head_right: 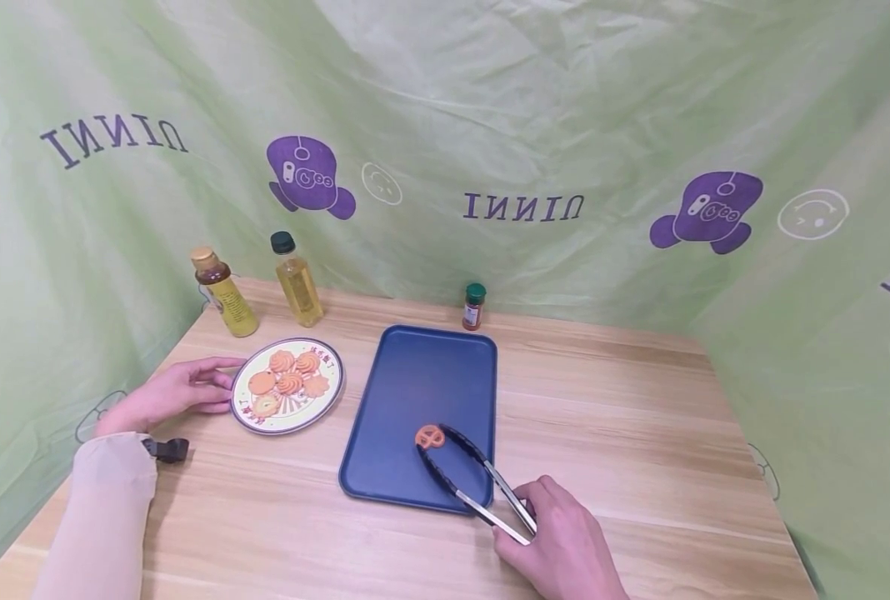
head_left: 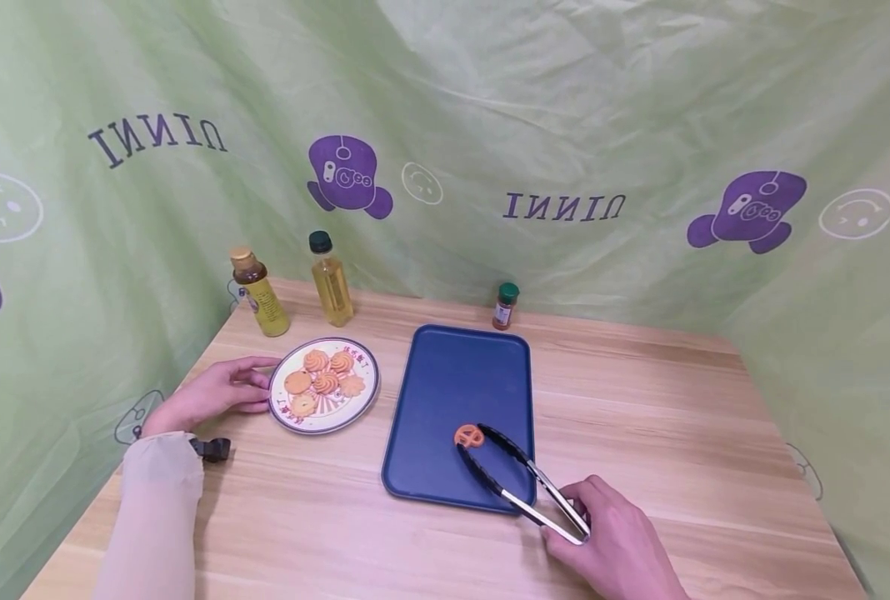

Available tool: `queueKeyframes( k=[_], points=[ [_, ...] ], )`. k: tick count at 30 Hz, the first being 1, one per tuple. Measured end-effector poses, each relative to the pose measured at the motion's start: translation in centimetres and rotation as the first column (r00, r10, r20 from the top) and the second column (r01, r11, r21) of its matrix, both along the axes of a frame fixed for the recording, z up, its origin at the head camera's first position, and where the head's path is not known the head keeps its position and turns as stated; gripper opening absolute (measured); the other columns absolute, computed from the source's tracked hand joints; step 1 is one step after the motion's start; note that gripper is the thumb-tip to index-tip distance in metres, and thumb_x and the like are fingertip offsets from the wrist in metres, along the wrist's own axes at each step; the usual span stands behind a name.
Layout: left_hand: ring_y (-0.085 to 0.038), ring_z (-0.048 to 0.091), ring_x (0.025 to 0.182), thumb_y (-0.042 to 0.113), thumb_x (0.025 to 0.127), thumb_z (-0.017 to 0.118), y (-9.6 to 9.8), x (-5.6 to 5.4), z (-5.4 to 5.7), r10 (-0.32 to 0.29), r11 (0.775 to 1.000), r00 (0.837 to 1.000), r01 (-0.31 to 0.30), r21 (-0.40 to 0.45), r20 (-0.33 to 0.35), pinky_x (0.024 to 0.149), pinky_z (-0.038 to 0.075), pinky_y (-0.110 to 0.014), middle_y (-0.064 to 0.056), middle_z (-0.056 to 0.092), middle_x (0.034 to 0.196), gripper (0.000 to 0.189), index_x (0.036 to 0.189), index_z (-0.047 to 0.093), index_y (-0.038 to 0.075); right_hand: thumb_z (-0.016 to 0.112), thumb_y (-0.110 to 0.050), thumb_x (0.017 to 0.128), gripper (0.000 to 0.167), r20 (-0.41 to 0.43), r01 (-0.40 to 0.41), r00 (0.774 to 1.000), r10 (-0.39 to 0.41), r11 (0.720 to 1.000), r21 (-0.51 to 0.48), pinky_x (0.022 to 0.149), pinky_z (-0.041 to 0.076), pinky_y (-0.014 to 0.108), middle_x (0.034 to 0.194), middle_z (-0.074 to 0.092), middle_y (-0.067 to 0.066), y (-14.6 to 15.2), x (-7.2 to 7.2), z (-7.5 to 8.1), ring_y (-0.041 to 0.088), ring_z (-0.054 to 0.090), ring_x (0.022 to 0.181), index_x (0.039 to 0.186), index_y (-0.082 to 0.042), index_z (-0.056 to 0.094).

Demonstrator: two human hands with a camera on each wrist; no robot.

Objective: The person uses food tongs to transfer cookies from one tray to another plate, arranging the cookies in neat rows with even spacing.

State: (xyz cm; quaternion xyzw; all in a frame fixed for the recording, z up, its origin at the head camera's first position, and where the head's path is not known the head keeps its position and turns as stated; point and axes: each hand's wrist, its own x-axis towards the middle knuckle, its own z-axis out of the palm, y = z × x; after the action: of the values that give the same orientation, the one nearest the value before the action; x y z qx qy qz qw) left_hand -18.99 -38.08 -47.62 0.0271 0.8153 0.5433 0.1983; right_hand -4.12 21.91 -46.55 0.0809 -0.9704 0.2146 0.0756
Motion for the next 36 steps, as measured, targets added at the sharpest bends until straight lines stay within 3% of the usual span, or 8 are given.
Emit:
queueKeyframes(
  k=[7,13,20,27,31,36],
  points=[
    [-0.007,0.077,0.105,0.001,0.106,0.071,0.1,0.1,0.1,0.000,1.000,1.000,0.000,-0.008,0.000,0.098,0.072,-0.030,-0.029,0.063,0.136,0.075,0.171,0.033,-0.008,0.099,-0.035,0.067,0.038,-0.035,-0.016,0.999,0.015,1.000,-0.019,0.061,0.037,0.018,0.083,0.051,-0.022,0.0,0.0,-0.1,-0.005,0.044,0.073,0.095,-0.027,0.074],
    [-0.007,0.077,0.106,0.003,0.106,0.073,0.2,0.2,0.1,0.006,1.000,1.000,-0.006,-0.024,0.007,0.098,0.072,-0.030,-0.025,0.065,0.135,0.075,0.171,0.035,-0.006,0.100,-0.038,0.069,0.039,-0.001,0.002,1.000,-0.002,0.999,-0.035,0.062,0.037,0.018,0.084,0.052,-0.020,-0.2,-0.1,0.0,-0.004,0.045,0.073,0.097,-0.026,0.076],
    [-0.007,0.078,0.104,0.001,0.106,0.073,-0.1,0.2,0.0,-0.019,1.000,0.999,0.018,-0.014,-0.042,0.097,0.072,-0.029,-0.023,0.068,0.130,0.074,0.169,0.036,-0.009,0.100,-0.040,0.073,0.037,0.017,-0.007,1.000,0.008,0.998,-0.056,0.060,0.036,0.018,0.081,0.050,-0.019,-0.8,-0.8,0.4,-0.004,0.044,0.070,0.099,-0.025,0.077],
    [-0.006,0.077,0.105,0.002,0.106,0.073,0.1,0.2,0.0,-0.008,1.000,1.000,0.008,0.002,-0.014,0.098,0.072,-0.030,-0.022,0.067,0.132,0.075,0.170,0.035,-0.008,0.095,-0.031,0.075,0.029,0.050,-0.027,0.998,0.030,0.998,-0.061,0.061,0.038,0.018,0.081,0.053,-0.018,-1.5,-1.6,0.9,-0.002,0.046,0.070,0.098,-0.024,0.079],
    [-0.006,0.077,0.105,0.001,0.106,0.072,0.2,0.3,0.1,-0.019,1.000,0.999,0.019,0.009,-0.028,0.098,0.072,-0.031,-0.026,0.066,0.133,0.075,0.170,0.034,-0.010,0.097,-0.035,0.074,0.035,0.085,-0.048,0.995,0.053,0.997,-0.068,0.063,0.040,0.018,0.084,0.055,-0.017,-1.8,-1.9,0.8,-0.001,0.047,0.072,0.102,-0.022,0.080],
    [-0.006,0.077,0.105,0.001,0.106,0.071,0.2,0.4,0.3,-0.013,1.000,1.000,0.013,0.013,-0.026,0.098,0.072,-0.031,-0.027,0.066,0.134,0.075,0.170,0.034,-0.010,0.098,-0.038,0.074,0.040,0.069,-0.079,0.994,0.083,0.995,-0.066,0.065,0.043,0.018,0.088,0.058,-0.017,-2.3,-2.0,0.6,-0.001,0.049,0.075,0.105,-0.020,0.080]
  ],
)
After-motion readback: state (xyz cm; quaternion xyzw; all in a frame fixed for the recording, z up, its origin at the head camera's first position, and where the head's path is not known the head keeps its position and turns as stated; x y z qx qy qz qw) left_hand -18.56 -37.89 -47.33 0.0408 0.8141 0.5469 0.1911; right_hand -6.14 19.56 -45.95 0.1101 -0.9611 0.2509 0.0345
